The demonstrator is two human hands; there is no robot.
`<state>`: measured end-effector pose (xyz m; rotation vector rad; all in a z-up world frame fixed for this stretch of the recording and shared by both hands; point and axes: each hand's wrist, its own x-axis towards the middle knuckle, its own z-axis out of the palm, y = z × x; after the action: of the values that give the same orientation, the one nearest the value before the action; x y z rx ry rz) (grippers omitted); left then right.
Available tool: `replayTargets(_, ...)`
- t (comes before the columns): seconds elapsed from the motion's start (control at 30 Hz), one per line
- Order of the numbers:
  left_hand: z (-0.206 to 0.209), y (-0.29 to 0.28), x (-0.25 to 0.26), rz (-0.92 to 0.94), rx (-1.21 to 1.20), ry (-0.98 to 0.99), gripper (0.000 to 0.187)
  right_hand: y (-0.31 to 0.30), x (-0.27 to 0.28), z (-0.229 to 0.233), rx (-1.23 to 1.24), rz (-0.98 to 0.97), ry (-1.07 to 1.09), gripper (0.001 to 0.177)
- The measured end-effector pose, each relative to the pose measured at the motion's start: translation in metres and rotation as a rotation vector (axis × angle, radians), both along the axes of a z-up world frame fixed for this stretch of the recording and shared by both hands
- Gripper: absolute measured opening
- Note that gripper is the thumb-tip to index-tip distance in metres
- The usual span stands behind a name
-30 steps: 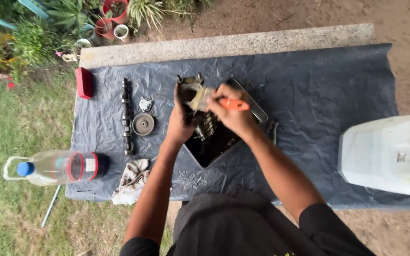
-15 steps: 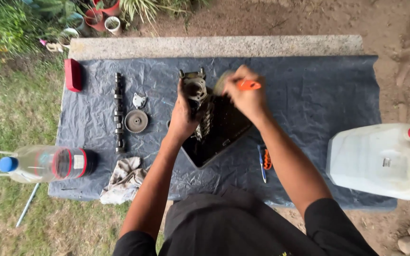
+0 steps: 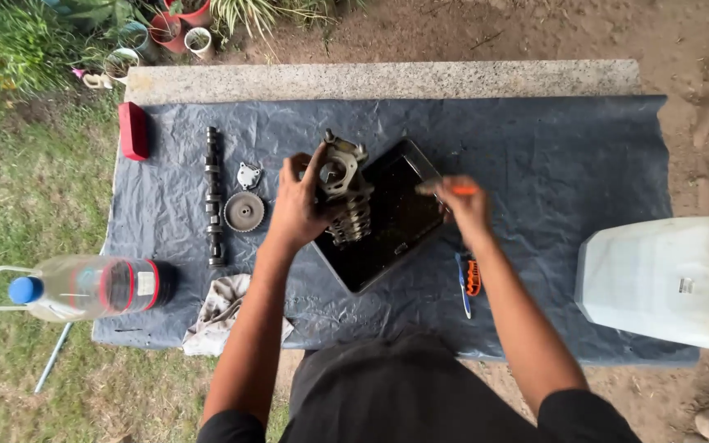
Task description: The person scrubs a metal engine cylinder head with a brush and liquid from a tray, rotating the part to clean various surfaces. Nearby, a camshaft and other engine components rest on a tarp.
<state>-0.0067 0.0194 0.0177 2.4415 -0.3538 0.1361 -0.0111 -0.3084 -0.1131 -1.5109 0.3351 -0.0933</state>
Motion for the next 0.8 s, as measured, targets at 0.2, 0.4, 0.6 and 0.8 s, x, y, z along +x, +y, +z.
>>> replayTargets(0.2, 0.010, 0.019, -0.004, -0.108, 0.170, -0.030, 0.102, -0.028, -0.077, -0.104, 0.479, -0.284, 0.313, 0.035)
replayTargets(0.4, 0.019, 0.027, -0.008, -0.157, 0.090, -0.086, 0.093, -0.064, -0.144, -0.244, 0.782, -0.483, 0.433, 0.019)
replayTargets(0.6, 0.063, 0.013, -0.019, -0.140, 0.105, -0.022, 0.095, -0.038, -0.174, -0.287, 0.764, -0.522, 0.438, 0.022)
replayTargets(0.8, 0.028, -0.008, -0.004, 0.083, 0.063, 0.088, 0.102, -0.006, -0.170, -0.251, 0.489, -0.494, 0.530, 0.021)
